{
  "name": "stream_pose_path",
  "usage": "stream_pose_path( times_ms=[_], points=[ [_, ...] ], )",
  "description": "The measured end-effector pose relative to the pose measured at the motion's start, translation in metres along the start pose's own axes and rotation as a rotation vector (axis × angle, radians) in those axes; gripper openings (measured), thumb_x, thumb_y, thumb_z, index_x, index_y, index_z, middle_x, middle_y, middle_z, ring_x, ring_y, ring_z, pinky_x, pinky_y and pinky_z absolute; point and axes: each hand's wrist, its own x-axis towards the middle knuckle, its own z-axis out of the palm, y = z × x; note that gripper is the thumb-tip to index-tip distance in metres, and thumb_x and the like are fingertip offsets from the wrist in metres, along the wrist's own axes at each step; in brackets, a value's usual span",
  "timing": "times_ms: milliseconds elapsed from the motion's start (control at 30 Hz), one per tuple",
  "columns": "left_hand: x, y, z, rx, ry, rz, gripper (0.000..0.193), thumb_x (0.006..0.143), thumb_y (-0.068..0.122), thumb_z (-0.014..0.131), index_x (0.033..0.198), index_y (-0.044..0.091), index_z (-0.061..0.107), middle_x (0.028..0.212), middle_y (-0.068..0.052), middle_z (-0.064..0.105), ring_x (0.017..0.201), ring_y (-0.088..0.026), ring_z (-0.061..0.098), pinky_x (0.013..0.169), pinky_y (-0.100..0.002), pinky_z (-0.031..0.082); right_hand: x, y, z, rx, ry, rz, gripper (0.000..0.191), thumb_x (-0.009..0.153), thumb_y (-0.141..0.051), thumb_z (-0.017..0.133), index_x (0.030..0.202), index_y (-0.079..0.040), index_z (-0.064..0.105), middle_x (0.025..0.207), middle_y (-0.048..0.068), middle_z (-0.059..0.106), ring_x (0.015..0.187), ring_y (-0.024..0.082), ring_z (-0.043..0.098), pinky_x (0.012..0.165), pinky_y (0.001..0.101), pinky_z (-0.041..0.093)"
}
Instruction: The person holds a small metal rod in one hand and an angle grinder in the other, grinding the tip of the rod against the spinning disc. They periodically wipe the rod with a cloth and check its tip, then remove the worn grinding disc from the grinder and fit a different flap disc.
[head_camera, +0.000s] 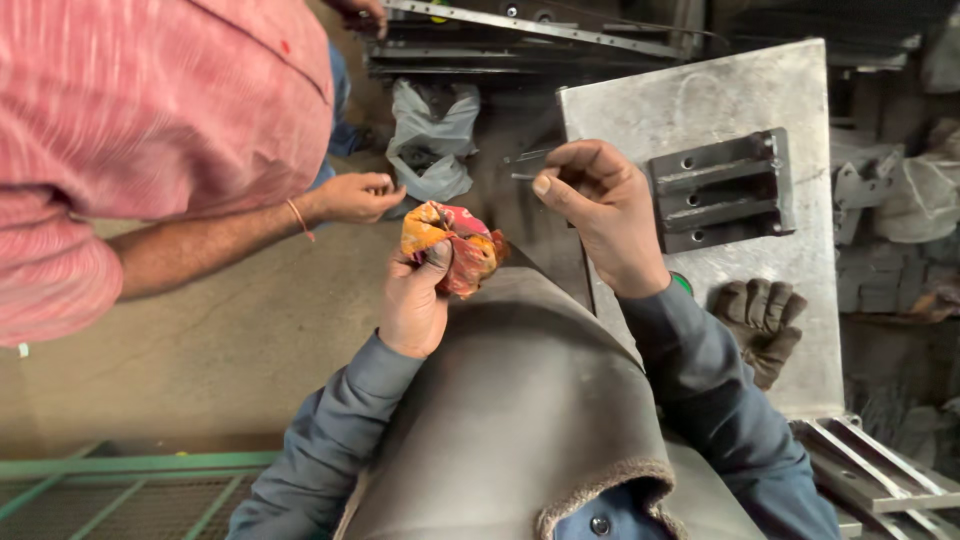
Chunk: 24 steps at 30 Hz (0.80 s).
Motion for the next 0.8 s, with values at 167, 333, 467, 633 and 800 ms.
stream_pose_path(
  times_ms=[167, 333, 467, 633, 800],
  points=[
    [-0.010, 0.014, -0.009, 0.009, 0.032, 0.004, 0.031, 0.101, 0.019, 0.068, 0.128, 0.002, 0.065, 0.121, -0.004, 0.071, 0.109, -0.015, 0.068, 0.097, -0.035, 0.055, 0.021, 0.018, 0.025, -0.093, 0.000, 0.059, 0.015, 0.096, -0.005, 0.077, 0.107, -0.004, 0.068, 0.094, -0.004, 0.066, 0.083, 0.002, 0.059, 0.074, 0.0192, 0.050],
    [-0.018, 0.025, -0.022, 0.022, 0.024, 0.027, 0.028, 0.103, 0.019, 0.069, 0.124, 0.002, 0.065, 0.116, -0.003, 0.071, 0.104, -0.013, 0.068, 0.092, -0.032, 0.056, 0.041, 0.029, 0.041, -0.074, 0.009, 0.087, 0.014, 0.095, -0.007, 0.077, 0.106, -0.005, 0.068, 0.092, -0.003, 0.069, 0.079, 0.003, 0.061, 0.071, 0.0198, 0.051],
    [-0.024, 0.031, -0.038, 0.075, 0.040, -0.014, 0.026, 0.101, 0.015, 0.069, 0.123, 0.001, 0.067, 0.111, -0.004, 0.072, 0.095, -0.012, 0.067, 0.082, -0.030, 0.055, 0.050, 0.039, 0.052, -0.086, 0.008, 0.113, 0.013, 0.095, -0.008, 0.076, 0.105, -0.005, 0.069, 0.091, -0.003, 0.069, 0.077, 0.003, 0.060, 0.069, 0.0192, 0.049],
    [-0.036, 0.041, -0.056, 0.089, 0.030, -0.044, 0.023, 0.103, 0.008, 0.070, 0.124, -0.002, 0.066, 0.111, -0.007, 0.071, 0.096, -0.015, 0.068, 0.084, -0.032, 0.055, 0.059, 0.060, 0.063, -0.163, -0.002, 0.101, 0.009, 0.095, -0.006, 0.076, 0.102, -0.003, 0.071, 0.090, -0.004, 0.069, 0.079, 0.002, 0.060, 0.071, 0.0192, 0.051],
    [-0.042, 0.052, -0.063, 0.104, 0.050, -0.014, 0.031, 0.099, 0.006, 0.069, 0.128, -0.001, 0.063, 0.121, -0.006, 0.070, 0.110, -0.016, 0.067, 0.101, -0.034, 0.053, 0.067, 0.081, 0.074, -0.272, -0.088, 0.017, 0.009, 0.093, -0.003, 0.076, 0.099, -0.001, 0.070, 0.094, 0.000, 0.074, 0.085, 0.004, 0.066, 0.078, 0.0204, 0.056]
  ],
)
